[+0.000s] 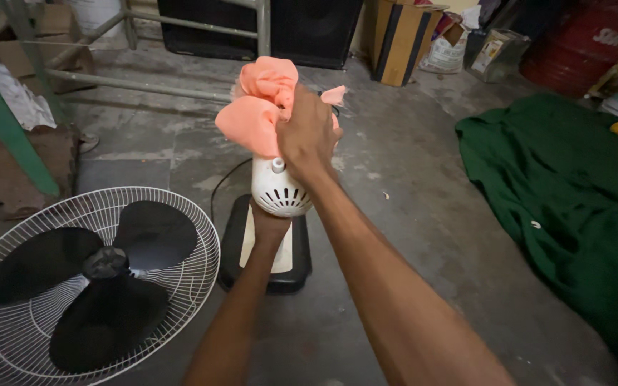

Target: The person wipes the motor housing and neck of a disassembled pedestal fan using a pink cloth. The fan blades and front grille are removed and placed on the floor. The person rotates the motor housing to clean all sides and then wipes the neck and base area.

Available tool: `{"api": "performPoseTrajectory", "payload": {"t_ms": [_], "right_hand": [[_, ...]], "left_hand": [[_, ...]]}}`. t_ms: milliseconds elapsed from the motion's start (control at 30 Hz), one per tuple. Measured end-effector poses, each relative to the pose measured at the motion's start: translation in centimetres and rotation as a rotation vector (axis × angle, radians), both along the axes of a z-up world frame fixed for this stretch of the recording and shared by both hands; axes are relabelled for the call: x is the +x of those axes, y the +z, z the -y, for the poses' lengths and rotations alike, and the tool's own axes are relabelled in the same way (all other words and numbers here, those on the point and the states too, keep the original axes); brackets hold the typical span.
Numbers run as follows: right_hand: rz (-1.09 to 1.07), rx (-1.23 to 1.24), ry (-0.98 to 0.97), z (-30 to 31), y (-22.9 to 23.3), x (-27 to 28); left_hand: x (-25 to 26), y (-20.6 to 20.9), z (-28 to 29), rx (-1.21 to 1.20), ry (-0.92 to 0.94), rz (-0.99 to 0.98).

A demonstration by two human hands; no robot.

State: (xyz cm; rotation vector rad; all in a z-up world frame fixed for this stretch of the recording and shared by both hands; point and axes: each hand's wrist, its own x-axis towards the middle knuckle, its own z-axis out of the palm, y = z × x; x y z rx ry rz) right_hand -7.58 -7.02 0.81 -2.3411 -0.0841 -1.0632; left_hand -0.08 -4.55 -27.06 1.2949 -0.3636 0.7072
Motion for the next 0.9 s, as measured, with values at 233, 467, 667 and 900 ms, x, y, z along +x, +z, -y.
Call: {"api": "performPoseTrajectory", "payload": {"t_ms": [233, 467, 667, 900], "right_hand": [[-0.269, -0.095, 0.032, -0.5, 1.5, -1.4], [0.024, 0.011, 0.074, 0.1, -0.5, -0.4], [-0.222, 0.015, 0.018, -0.3, 0.7, -1.1], [0.030, 0.000, 0.035, 0.1, -0.8, 0.0]], "left_hand": [[-1.0, 1.3, -0.5, 0.073, -0.008, -0.092], [-1.5, 1.5, -0.8, 0.001, -0.054, 0.039], [0.2, 1.8, -0.6, -0.858, -0.723, -0.206], [0.3, 0.1, -0.3, 0.012, -0.064, 0.005]]}}
